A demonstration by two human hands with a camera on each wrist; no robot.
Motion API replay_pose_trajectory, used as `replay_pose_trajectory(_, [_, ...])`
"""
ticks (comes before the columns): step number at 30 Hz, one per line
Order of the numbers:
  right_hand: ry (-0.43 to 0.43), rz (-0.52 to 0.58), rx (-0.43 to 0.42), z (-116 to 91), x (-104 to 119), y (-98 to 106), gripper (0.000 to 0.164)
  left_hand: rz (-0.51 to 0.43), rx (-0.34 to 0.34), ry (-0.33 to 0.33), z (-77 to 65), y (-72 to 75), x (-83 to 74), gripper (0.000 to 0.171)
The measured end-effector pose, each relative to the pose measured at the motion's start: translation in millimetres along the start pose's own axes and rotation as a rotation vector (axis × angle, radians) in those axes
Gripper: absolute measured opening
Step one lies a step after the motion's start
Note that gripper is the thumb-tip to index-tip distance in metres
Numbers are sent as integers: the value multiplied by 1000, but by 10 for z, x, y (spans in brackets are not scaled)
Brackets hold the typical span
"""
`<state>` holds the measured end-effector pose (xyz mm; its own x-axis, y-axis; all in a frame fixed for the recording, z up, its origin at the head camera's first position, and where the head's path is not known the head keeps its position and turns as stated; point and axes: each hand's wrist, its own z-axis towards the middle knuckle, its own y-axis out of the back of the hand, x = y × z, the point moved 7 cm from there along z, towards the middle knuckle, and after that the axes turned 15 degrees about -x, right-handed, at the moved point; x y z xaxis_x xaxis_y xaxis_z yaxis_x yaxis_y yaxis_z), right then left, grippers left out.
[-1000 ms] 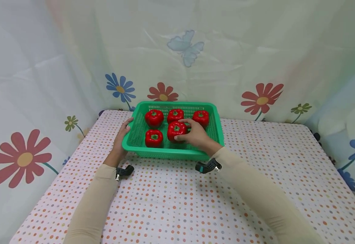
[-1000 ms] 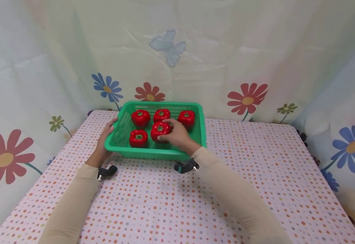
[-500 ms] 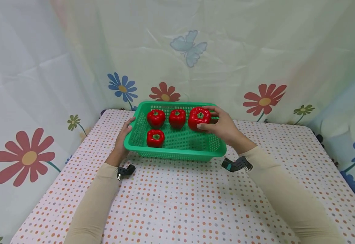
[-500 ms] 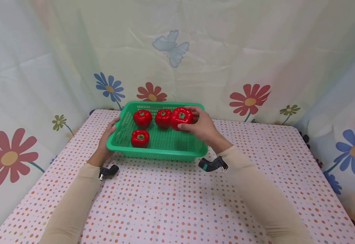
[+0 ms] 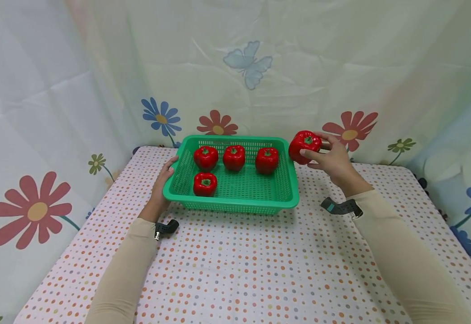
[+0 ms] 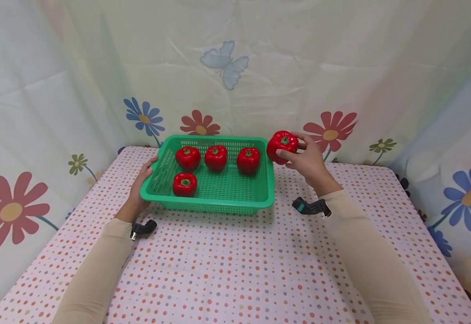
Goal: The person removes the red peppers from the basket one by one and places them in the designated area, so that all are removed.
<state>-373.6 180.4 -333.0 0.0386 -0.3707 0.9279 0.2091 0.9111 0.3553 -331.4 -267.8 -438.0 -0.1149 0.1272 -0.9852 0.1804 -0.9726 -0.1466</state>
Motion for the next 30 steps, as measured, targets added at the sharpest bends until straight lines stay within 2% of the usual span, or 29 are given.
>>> replay_pose_trajectory(4, [-25,-7,-49,132,-180,40,82,-1,-1,-3,-5,6,4,51])
replay_pose_trajectory(14, [-98,-37,-55,428,-684,-119,82,2,7,-13,23,25,24,51])
replay_pose_trajectory(24, [-138,-108,-25,538,-930,-184,84,1,14,-5,20,-6,59,51])
replay_pose_trajectory(30, [-140,-116,-17,563,-969,-229,86,-2,3,-24,32,-2,27,51])
